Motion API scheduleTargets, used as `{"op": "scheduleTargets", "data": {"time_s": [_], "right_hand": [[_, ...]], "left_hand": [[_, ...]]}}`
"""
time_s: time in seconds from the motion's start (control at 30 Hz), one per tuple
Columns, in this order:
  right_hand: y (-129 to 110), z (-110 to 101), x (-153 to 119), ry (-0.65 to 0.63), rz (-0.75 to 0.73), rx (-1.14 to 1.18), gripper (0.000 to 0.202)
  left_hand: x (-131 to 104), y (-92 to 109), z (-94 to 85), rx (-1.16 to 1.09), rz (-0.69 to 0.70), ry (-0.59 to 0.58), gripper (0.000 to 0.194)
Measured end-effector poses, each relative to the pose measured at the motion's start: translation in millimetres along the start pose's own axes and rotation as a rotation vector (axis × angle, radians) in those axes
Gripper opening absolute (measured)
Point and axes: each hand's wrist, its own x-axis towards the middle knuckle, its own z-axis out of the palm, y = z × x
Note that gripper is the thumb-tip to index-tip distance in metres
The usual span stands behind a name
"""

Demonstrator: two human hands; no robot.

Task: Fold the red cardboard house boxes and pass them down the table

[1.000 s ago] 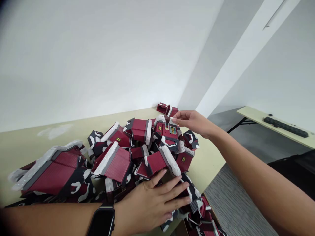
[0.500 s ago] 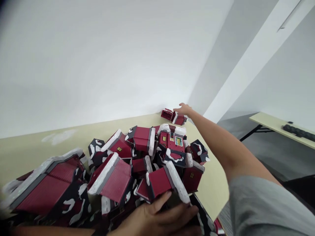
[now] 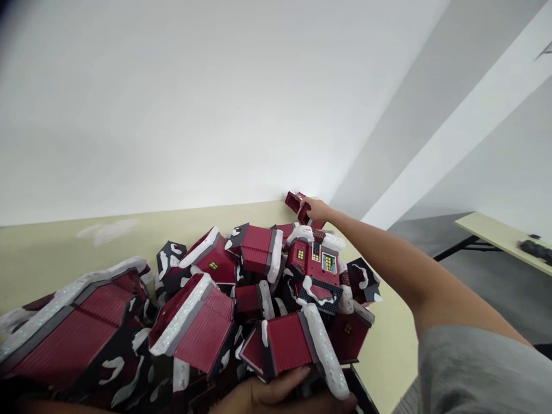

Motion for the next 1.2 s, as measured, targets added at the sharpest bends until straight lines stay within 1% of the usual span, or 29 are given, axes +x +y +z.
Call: {"op": "scheduleTargets", "data": {"time_s": [0.03,0.07,0.1,0.13,0.17,0.2,0.23,0.3,0.33,0.4,0.43,0.47,0.53,0.57,0.6,0.63,0.7,0.8,0.87,0.93,0.97,1.03,1.1,1.13,1.2], "right_hand": [[-3,-7,-3,0.014,0.021,0.009,0.049],[-5,-15,-5,0.032,0.046,0.018,0.054],[-8,-24,-8,0.050,0.072,0.029,0.058],[-12,-35,-12,0.070,0.090,0.051,0.060],[-18,-46,-16,0.085,0.091,0.083,0.061],[-27,-58,-22,0.101,0.082,0.135,0.059],[-38,-70,-30,0.146,0.059,0.273,0.054],[-71,-93,-52,0.244,-0.042,0.486,0.046],[-92,-103,-68,0.254,-0.115,0.548,0.043],[-137,-121,-104,0.252,-0.273,0.584,0.039],[-160,-127,-124,0.243,-0.358,0.564,0.038],[-180,-131,-144,0.196,-0.444,0.533,0.038],[-214,-133,-179,0.052,-0.577,0.435,0.036],[-226,-131,-193,-0.013,-0.645,0.384,0.035],[-235,-128,-204,-0.049,-0.697,0.340,0.035],[-241,-124,-213,-0.078,-0.742,0.293,0.035],[-248,-118,-225,-0.106,-0.831,0.225,0.034],[-250,-118,-234,-0.180,-0.923,0.170,0.030],[-247,-125,-230,-0.236,-0.905,0.174,0.029],[-237,-135,-214,-0.218,-0.811,0.213,0.031],[-229,-139,-200,-0.163,-0.737,0.242,0.031],[-204,-142,-162,0.008,-0.564,0.290,0.029],[-172,-136,-118,0.129,-0.375,0.274,0.028],[-155,-128,-96,0.149,-0.278,0.235,0.027],[-125,-108,-56,0.151,-0.100,0.067,0.028]], "left_hand": [[-3,7,4.5,-0.294,-0.109,0.045,0.053],[-7,15,10.1,-0.573,-0.201,0.117,0.061],[-10,24,16.4,-0.874,-0.281,0.217,0.067],[-14,32,23.1,-1.181,-0.354,0.312,0.071],[-18,39,29.8,-1.454,-0.406,0.378,0.074],[-21,45,35.9,-1.679,-0.463,0.425,0.078],[-23,50,41.0,-1.849,-0.519,0.451,0.082],[-26,56,47.1,-2.076,-0.618,0.463,0.087],[-27,57,47.8,-2.183,-0.650,0.458,0.085],[-27,56,44.7,-2.450,-0.746,0.470,0.071],[-26,55,41.4,-2.613,-0.810,0.487,0.063],[-25,54,37.5,-2.776,-0.891,0.508,0.058],[-23,49,29.5,-3.032,-1.053,0.532,0.054],[-21,46,26.1,-3.117,-1.095,0.513,0.053],[-21,44,23.6,-3.175,-1.115,0.494,0.053],[-20,43,22.0,-3.209,-1.129,0.496,0.052],[-19,42,21.5,-3.244,-1.130,0.539,0.050],[-19,45,23.5,-3.245,-1.134,0.578,0.049],[-18,46,23.8,-3.228,-1.149,0.567,0.050],[-17,45,22.2,-3.211,-1.167,0.553,0.049],[-17,43,20.8,-3.207,-1.177,0.538,0.048],[-15,39,17.6,-3.209,-1.183,0.490,0.048],[-15,35,14.7,-3.192,-1.185,0.462,0.047],[-15,35,13.7,-3.167,-1.193,0.458,0.047],[-14,36,13.6,-3.084,-1.204,0.456,0.047]]}}
